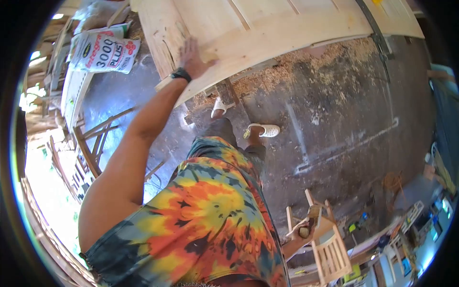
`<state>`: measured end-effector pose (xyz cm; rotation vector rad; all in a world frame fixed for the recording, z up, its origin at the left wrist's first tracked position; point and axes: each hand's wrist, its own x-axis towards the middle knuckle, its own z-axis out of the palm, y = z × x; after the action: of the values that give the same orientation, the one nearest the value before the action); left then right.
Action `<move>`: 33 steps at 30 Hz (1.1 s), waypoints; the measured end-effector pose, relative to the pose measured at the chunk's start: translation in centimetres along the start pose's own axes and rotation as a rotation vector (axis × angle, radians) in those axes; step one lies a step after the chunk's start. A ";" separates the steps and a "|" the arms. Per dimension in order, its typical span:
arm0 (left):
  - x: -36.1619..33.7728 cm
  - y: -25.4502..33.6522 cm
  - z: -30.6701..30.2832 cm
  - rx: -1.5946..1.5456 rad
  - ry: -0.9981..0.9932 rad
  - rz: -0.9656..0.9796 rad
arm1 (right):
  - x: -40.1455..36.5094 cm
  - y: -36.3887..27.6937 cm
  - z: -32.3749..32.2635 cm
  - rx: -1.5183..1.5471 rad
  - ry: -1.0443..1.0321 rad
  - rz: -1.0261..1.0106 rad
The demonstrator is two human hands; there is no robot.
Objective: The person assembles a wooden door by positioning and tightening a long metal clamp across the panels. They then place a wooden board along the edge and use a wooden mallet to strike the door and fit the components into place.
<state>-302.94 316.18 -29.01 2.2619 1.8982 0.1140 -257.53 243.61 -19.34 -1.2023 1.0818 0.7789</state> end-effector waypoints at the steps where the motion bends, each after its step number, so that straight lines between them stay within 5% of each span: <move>1: 0.3 -1.9 -0.4 0.024 -0.061 -0.052 | -1.0 0.3 -0.3 0.004 -0.018 -0.032; 5: 1.8 -6.4 -5.6 0.108 -0.359 0.044 | -6.4 1.6 -1.7 0.055 -0.094 -0.202; 11: 1.4 -9.7 -5.6 0.147 -0.427 0.269 | -18.0 7.5 -0.6 0.186 0.130 -0.766; 14: 1.5 -9.4 -6.0 0.119 -0.422 0.283 | -16.0 8.2 2.9 0.224 0.134 -0.829; 17: 1.6 -9.3 -6.5 0.094 -0.437 0.290 | -7.2 13.8 14.4 -0.067 0.057 -0.728; 20: 0.9 -9.7 -6.2 0.067 -0.430 0.305 | -8.7 35.3 36.9 -0.792 -0.240 -0.788; 22: 1.0 -10.4 -6.3 0.065 -0.418 0.321 | -14.4 44.8 45.7 -0.427 -0.512 -0.257; 23: 0.6 -10.1 -6.6 0.058 -0.414 0.307 | -13.2 45.3 45.5 -0.061 -0.493 0.137; 26: 1.5 -9.6 -6.7 0.055 -0.402 0.295 | -12.6 39.7 34.7 -0.126 -0.624 0.271; 30: 1.5 -10.2 -6.4 0.057 -0.386 0.319 | -16.5 33.0 24.6 0.086 -0.547 0.058; 33: 1.6 -10.1 -6.5 0.048 -0.395 0.323 | -20.5 28.9 20.5 0.124 -0.295 -0.336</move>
<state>-313.57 320.00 -24.63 2.3859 1.3471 -0.3149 -285.94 271.42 -9.47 -1.0871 0.6539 0.5951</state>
